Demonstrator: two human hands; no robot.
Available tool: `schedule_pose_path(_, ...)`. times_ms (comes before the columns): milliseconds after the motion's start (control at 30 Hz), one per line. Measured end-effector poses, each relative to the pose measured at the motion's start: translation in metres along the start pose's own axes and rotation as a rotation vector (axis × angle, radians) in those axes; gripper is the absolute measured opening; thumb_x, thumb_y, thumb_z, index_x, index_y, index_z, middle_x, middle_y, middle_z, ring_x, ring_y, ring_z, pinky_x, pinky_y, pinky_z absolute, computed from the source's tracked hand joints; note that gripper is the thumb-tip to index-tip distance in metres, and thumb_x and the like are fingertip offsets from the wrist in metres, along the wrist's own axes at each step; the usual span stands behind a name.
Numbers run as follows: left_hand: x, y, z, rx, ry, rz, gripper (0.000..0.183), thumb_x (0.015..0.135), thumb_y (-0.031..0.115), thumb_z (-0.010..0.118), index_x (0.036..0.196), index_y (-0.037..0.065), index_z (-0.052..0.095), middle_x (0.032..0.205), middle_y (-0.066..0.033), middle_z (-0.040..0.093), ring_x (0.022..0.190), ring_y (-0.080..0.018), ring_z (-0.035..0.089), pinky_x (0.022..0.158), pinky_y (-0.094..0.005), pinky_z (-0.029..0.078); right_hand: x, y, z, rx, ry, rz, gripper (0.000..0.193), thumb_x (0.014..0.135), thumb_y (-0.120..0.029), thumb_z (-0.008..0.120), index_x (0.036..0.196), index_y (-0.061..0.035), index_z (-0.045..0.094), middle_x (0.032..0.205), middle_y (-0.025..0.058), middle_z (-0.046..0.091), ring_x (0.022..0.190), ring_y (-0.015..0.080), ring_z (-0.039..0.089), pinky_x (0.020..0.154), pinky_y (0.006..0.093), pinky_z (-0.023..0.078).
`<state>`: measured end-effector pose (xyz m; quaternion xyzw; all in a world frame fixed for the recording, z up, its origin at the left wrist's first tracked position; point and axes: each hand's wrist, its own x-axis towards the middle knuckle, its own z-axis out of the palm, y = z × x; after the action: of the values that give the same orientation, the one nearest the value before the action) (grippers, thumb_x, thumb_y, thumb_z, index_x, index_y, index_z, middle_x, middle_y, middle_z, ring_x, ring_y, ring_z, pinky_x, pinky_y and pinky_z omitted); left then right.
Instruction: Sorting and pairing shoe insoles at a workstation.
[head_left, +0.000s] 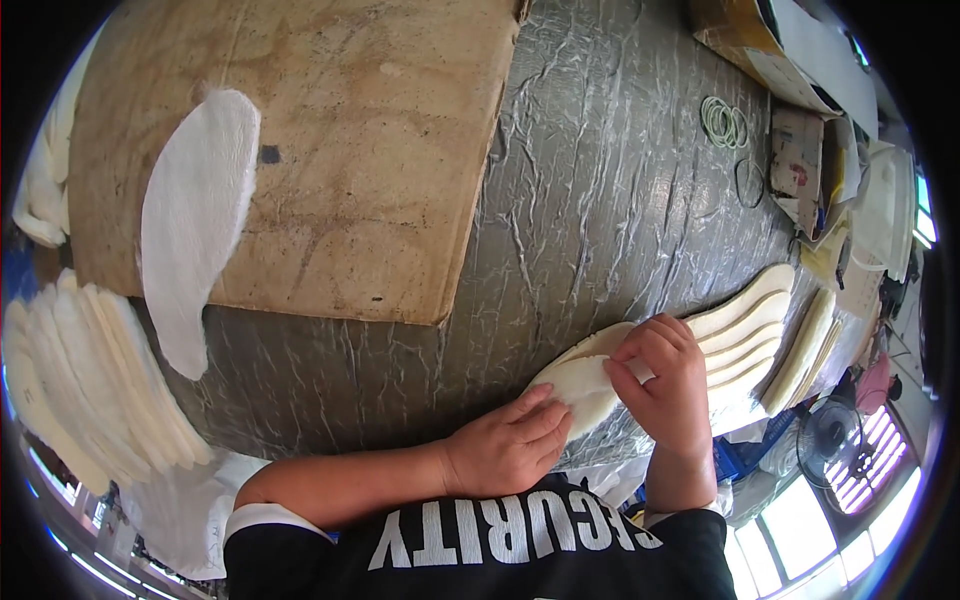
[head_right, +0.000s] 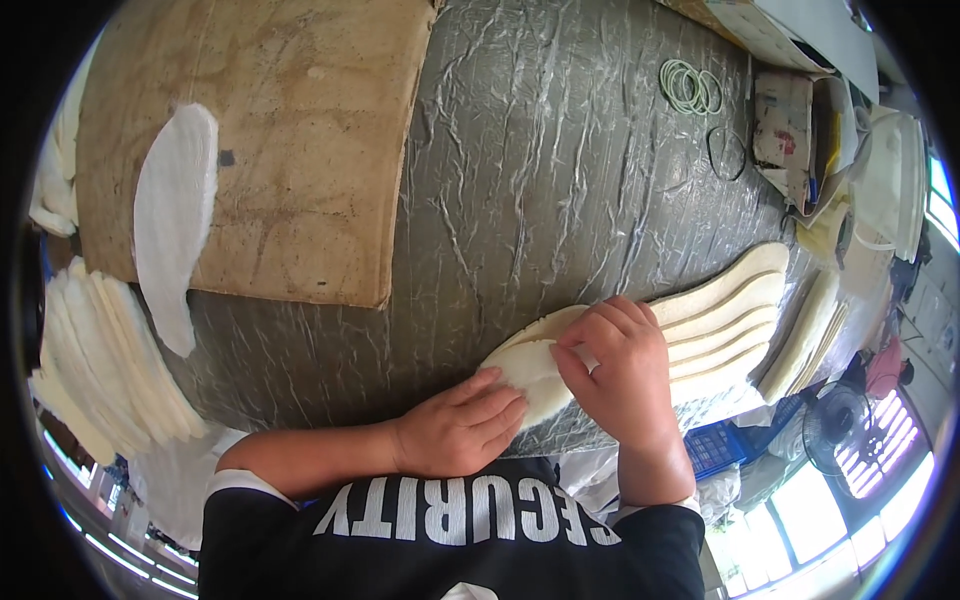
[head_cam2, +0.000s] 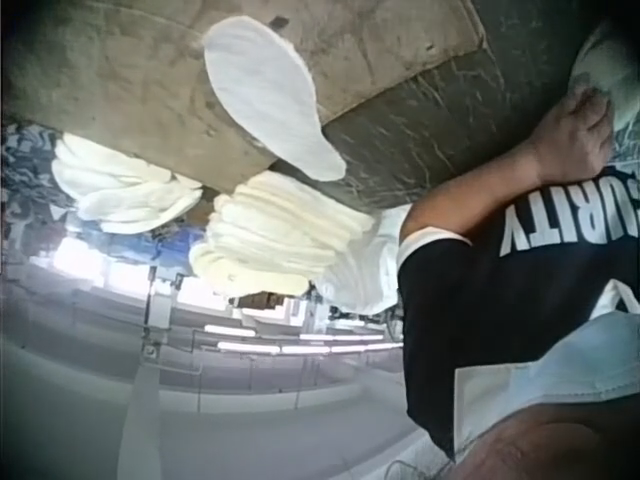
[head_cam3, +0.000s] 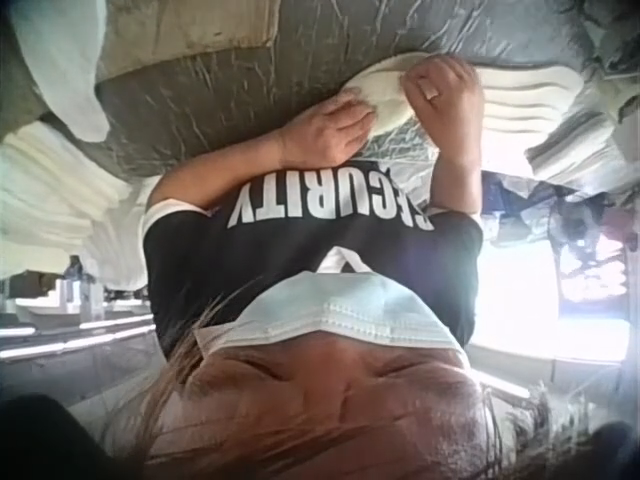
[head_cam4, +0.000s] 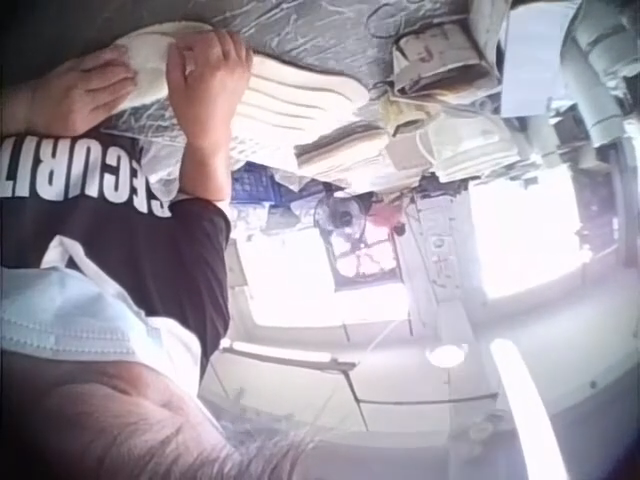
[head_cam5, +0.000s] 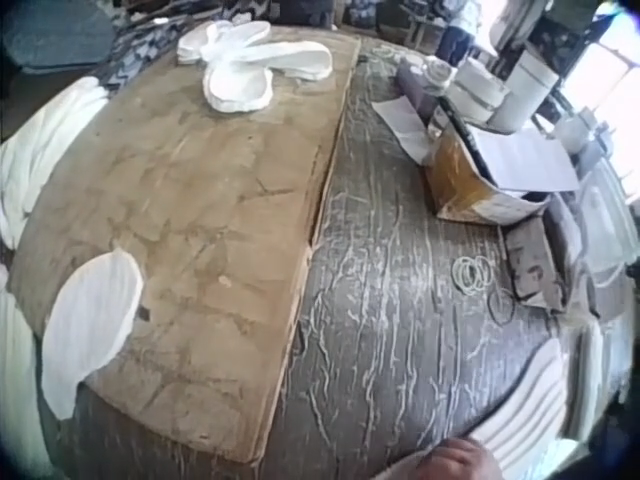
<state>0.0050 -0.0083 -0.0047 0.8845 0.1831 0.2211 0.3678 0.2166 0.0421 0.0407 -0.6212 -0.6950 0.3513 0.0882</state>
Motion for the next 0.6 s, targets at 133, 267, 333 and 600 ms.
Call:
schedule_pose_path(133,0.000,0.001,0.001,0.035,-0.024,0.006,0.027,0.072,0.017,0.057,0.090,-0.001,0.067,0.104,-0.0124,0.063,0.104,-0.0245,0.055,0.102,-0.0456,0.041,-0.001,-0.002,0.002,0.000,0.005,0.072,0.015,0.066,-0.006,0.071,0.069,-0.0063,0.056,0.070,0.0073,0.057,0.070,0.0311,0.057,0.064,0.0412,0.043)
schedule_pose_path(267,0.001,0.002,0.000,0.112,-0.082,0.031,0.028,0.072,0.020,0.055,0.088,0.001,0.067,0.101,-0.0097,0.062,0.100,-0.0222,0.055,0.104,-0.0446,0.038,-0.001,-0.002,0.004,-0.033,0.022,0.089,0.015,0.067,-0.007,0.070,0.069,-0.0060,0.056,0.070,0.0078,0.058,0.068,0.0312,0.057,0.062,0.0412,0.044)
schedule_pose_path(333,0.002,0.002,0.002,0.169,-0.083,0.047,0.027,0.073,0.021,0.054,0.087,0.003,0.067,0.099,-0.0084,0.061,0.098,-0.0209,0.055,0.106,-0.0453,0.036,0.000,-0.003,0.005,-0.040,0.032,0.085,0.015,0.067,-0.007,0.071,0.069,-0.0062,0.056,0.070,0.0075,0.058,0.068,0.0311,0.057,0.062,0.0411,0.044)
schedule_pose_path(600,0.013,0.004,0.002,0.248,-0.128,0.066,0.025,0.074,0.021,0.051,0.083,0.004,0.067,0.077,-0.0028,0.050,0.089,-0.0191,0.051,0.114,-0.0512,0.024,0.000,-0.002,0.008,-0.035,0.051,0.066,0.016,0.065,-0.002,0.071,0.069,-0.0037,0.056,0.070,0.0098,0.059,0.066,0.0316,0.057,0.061,0.0389,0.044)
